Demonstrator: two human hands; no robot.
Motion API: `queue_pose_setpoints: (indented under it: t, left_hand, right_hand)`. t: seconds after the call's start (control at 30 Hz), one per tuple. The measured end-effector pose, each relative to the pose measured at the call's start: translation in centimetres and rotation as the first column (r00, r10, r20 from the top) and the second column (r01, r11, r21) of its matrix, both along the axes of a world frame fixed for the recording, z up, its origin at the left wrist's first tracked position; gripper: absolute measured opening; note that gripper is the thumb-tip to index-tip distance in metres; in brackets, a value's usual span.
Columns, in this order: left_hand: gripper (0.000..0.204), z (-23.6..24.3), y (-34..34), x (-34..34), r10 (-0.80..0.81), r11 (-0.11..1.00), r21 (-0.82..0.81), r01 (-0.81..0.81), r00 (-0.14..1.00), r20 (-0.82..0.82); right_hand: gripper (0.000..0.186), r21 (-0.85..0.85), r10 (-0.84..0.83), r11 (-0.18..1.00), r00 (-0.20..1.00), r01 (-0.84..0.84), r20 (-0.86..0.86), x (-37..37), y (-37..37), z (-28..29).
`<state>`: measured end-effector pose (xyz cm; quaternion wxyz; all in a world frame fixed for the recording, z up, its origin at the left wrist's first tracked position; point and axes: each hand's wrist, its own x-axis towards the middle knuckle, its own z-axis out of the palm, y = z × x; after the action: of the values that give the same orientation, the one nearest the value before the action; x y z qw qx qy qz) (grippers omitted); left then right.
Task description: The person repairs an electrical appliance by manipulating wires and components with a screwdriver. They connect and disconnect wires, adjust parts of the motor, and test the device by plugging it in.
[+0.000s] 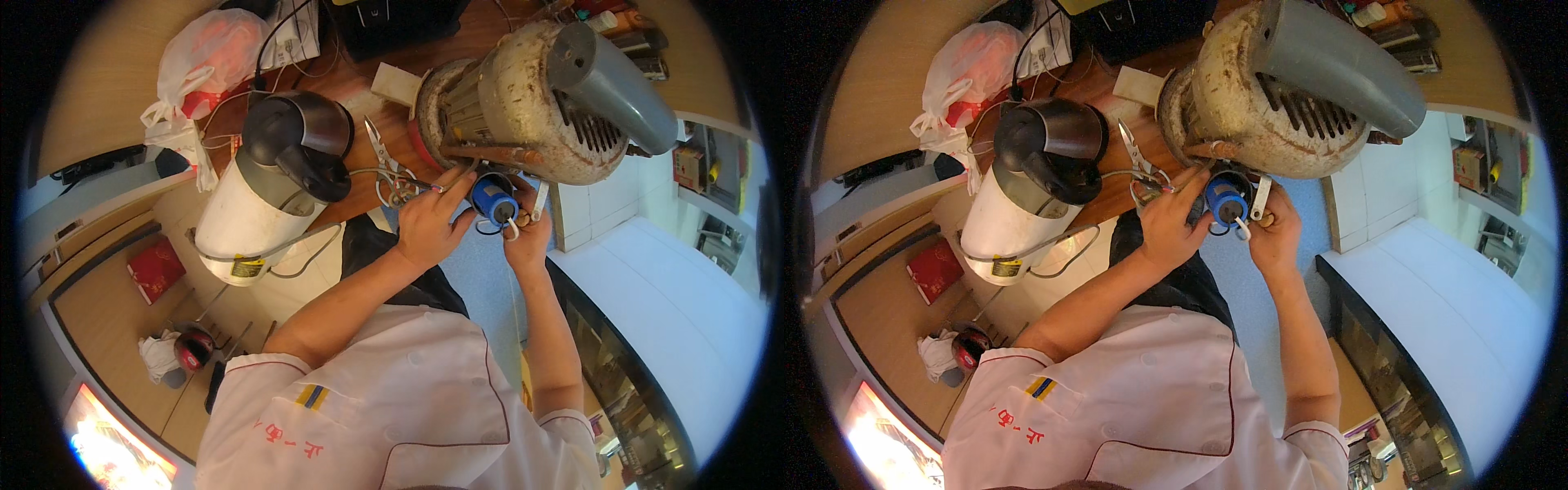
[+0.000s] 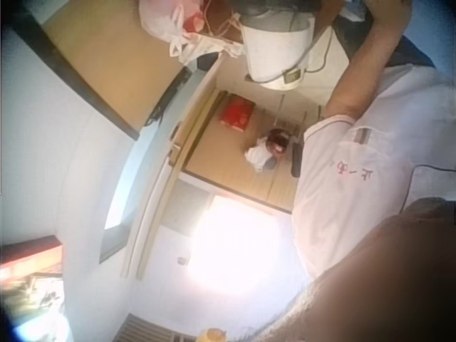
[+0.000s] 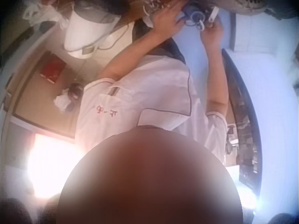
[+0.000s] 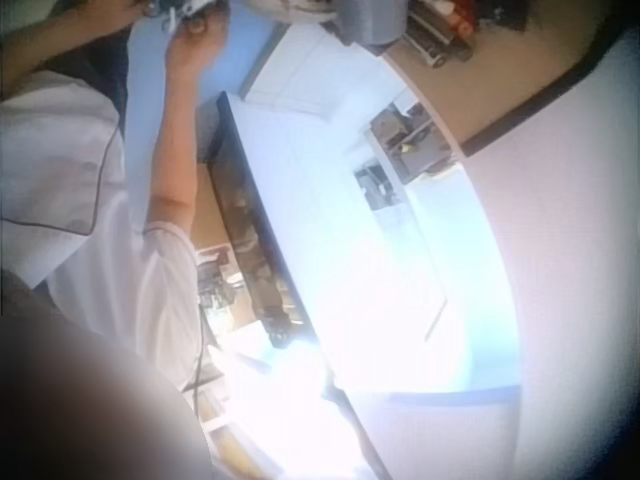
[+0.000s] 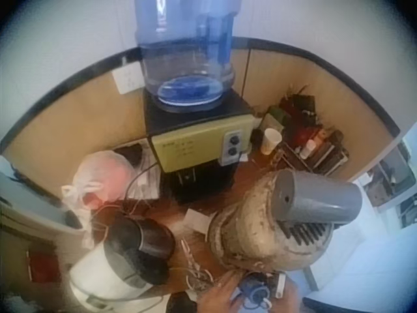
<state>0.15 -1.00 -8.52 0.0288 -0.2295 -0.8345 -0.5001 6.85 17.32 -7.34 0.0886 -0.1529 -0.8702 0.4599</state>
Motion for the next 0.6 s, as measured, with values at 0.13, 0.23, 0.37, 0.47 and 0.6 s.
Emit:
queue_pose_setpoints:
  t: [0.13,0.23,0.37,0.47,0.6]
  left_hand:
    - [0.034,-2.1,-1.3,1.2,0.013,1.000,-0.010,-0.013,1.000,-0.001]
    - [0.020,-1.7,-1.4,1.5,0.030,0.998,-0.058,-0.021,0.989,0.145]
    - [0.026,-0.4,0.7,-0.8,0.161,0.975,0.105,-0.197,0.946,0.282]
    - [0.034,-0.1,1.2,-1.7,0.037,0.971,0.195,-0.136,0.898,0.439]
    - [0.041,0.2,1.1,-2.0,0.000,0.988,0.135,-0.073,0.880,0.475]
  right_hand:
    - [0.029,-0.109,-0.058,0.992,0.998,0.057,0.001,0.2,-0.2,-0.4]
    - [0.031,-0.191,-0.117,0.975,0.993,0.110,-0.026,0.4,-0.1,-0.9]
    - [0.026,-0.244,-0.202,0.950,0.979,0.193,-0.011,0.5,0.0,-2.0]
    - [0.026,-0.261,-0.186,0.951,0.981,0.167,-0.049,0.5,0.1,-3.0]
    - [0.028,-0.212,-0.188,0.961,0.981,0.175,-0.043,0.9,0.4,-3.5]
